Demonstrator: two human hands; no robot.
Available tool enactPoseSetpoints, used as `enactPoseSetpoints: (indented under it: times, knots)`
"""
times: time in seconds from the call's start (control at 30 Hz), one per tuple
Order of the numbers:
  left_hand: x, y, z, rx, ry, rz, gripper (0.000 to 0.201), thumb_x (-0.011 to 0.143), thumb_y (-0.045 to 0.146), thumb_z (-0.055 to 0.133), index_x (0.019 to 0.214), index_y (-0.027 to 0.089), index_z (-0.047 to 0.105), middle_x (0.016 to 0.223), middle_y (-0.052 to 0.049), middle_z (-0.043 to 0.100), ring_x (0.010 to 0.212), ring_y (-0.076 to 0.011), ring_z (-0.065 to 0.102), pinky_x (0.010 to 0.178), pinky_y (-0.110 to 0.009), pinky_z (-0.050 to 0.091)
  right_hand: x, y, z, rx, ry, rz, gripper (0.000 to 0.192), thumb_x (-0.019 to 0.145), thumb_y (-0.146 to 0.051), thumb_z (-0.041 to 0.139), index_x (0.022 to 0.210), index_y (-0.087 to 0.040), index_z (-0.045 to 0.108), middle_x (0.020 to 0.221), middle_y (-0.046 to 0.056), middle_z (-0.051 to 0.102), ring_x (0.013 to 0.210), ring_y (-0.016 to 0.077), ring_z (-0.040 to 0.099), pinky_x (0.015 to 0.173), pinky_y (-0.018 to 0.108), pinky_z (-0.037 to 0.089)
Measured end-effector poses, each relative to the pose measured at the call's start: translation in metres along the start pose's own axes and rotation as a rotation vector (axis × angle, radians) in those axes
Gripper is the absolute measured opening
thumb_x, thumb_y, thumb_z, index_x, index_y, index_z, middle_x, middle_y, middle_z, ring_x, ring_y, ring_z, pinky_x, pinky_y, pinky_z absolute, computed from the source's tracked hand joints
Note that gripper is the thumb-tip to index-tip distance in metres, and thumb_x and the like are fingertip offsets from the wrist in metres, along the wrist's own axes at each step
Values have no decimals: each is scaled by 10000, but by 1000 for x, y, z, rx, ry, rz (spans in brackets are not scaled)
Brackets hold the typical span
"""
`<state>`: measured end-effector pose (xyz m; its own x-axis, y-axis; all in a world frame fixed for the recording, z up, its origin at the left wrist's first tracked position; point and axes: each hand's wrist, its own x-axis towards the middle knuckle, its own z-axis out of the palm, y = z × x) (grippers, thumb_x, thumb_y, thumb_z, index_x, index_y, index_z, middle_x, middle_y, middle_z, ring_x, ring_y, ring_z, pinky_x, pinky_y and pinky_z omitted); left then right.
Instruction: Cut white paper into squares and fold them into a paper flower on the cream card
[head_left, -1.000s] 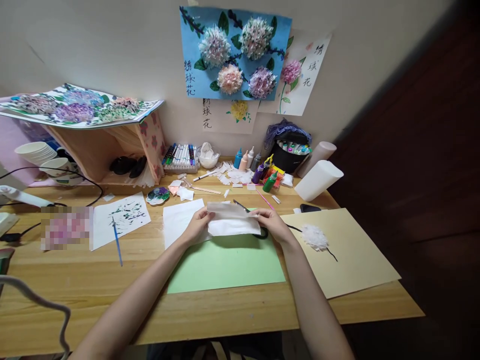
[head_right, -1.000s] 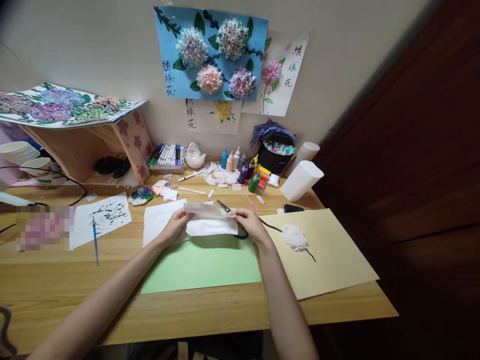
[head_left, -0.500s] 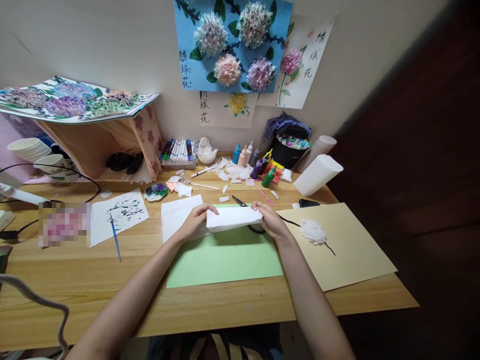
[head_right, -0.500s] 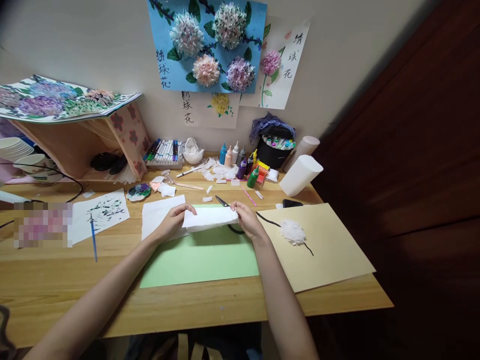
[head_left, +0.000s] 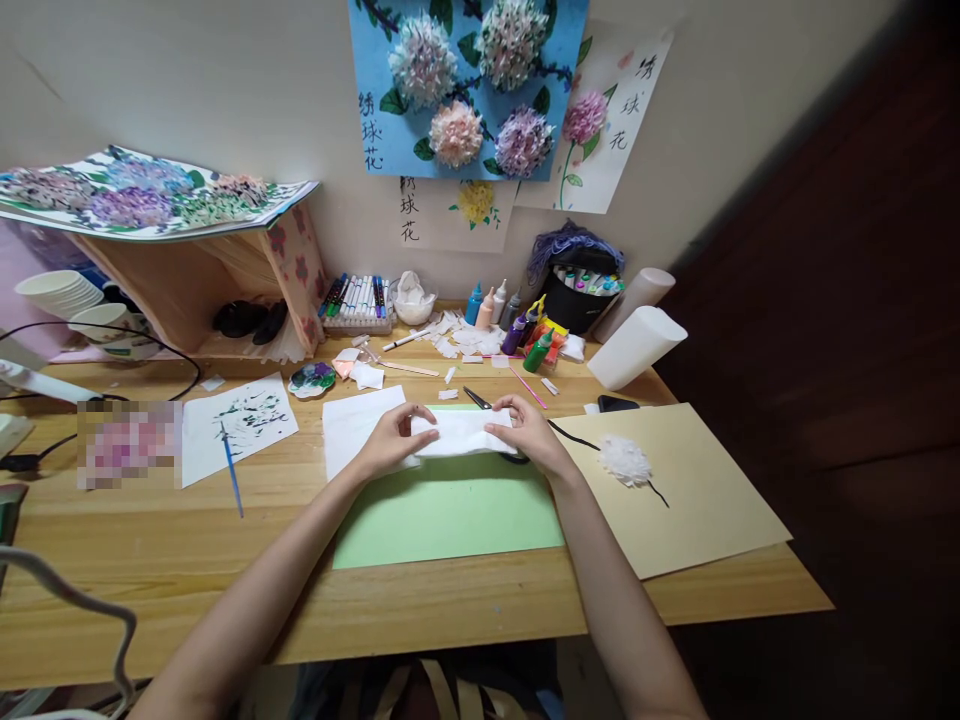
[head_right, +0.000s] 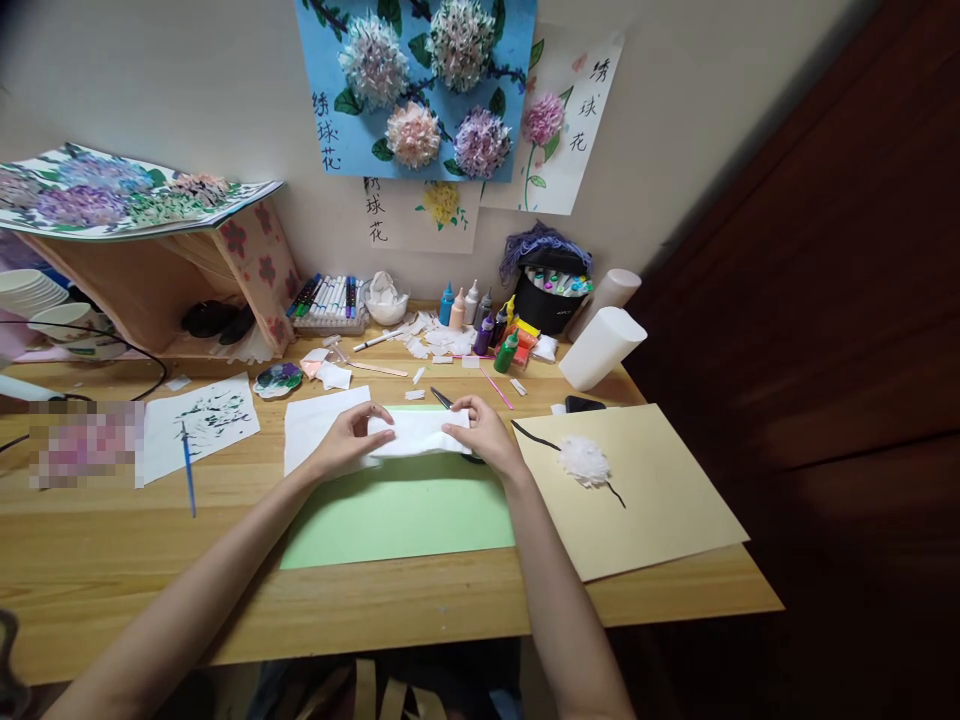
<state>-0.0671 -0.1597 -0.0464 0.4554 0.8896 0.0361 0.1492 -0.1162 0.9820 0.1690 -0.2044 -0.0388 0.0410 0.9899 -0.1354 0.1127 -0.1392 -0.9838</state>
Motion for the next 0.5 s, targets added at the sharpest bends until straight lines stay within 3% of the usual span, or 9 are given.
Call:
enactPoseSetpoints:
  times: [0.13, 0.23, 0.3, 0.33, 0.4, 0.43, 0.5]
  knots:
    - [5, -5, 2, -111, 169, -3, 358, 603, 324, 728, 887, 161, 584, 941, -33, 585, 679, -101, 530, 592, -199, 428, 1, 1, 0, 87, -38, 40, 553, 579, -329, 742, 1065, -194, 515, 840, 30, 635, 729, 171, 609, 610, 259, 457]
    - [9, -4, 5, -301, 406, -33, 450, 592, 340, 748, 957, 164, 551, 920, -25, 574, 763, -99, 552, 678, -196, 453, 3, 5, 6, 47, -8, 47, 421, 563, -362, 750, 899, -162, 595, 819, 40, 643, 728, 175, 602, 653, 278, 464]
    - [10, 0, 14, -525, 484, -115, 457, 608, 412, 732, 940, 158, 546, 880, -27, 584, 794, -108, 571, 722, -217, 469, 3, 8, 18, 56, 90, 2, 348, 587, -408, 726, 793, -160, 594, 759, 29, 629, 681, 159, 576, 632, 269, 453]
    - [9, 2, 21, -648, 463, -174, 453, 618, 455, 714, 912, 152, 549, 870, -35, 594, 799, -117, 583, 738, -235, 479, 3, 10, 25, 87, 150, -29, 338, 608, -429, 707, 774, -163, 582, 736, 24, 619, 661, 152, 564, 619, 264, 447]
    - [7, 6, 39, -813, 295, -288, 441, 624, 483, 704, 855, 134, 568, 863, -64, 623, 820, -148, 608, 768, -273, 491, 2, 11, 42, 176, 234, -60, 347, 621, -452, 693, 761, -169, 550, 718, 20, 604, 641, 147, 551, 605, 264, 444]
    - [6, 7, 47, -839, 213, -332, 421, 627, 464, 711, 843, 127, 580, 844, -74, 636, 819, -161, 617, 770, -285, 493, 1, 11, 48, 214, 245, -60, 355, 617, -455, 695, 762, -173, 535, 719, 20, 601, 640, 149, 552, 606, 268, 447]
    - [6, 7, 61, -822, 187, -388, 367, 607, 395, 745, 800, 121, 595, 787, -73, 656, 778, -169, 627, 754, -289, 494, -1, 8, 54, 235, 220, -47, 369, 607, -455, 703, 770, -179, 520, 735, 23, 603, 651, 159, 563, 617, 280, 456]
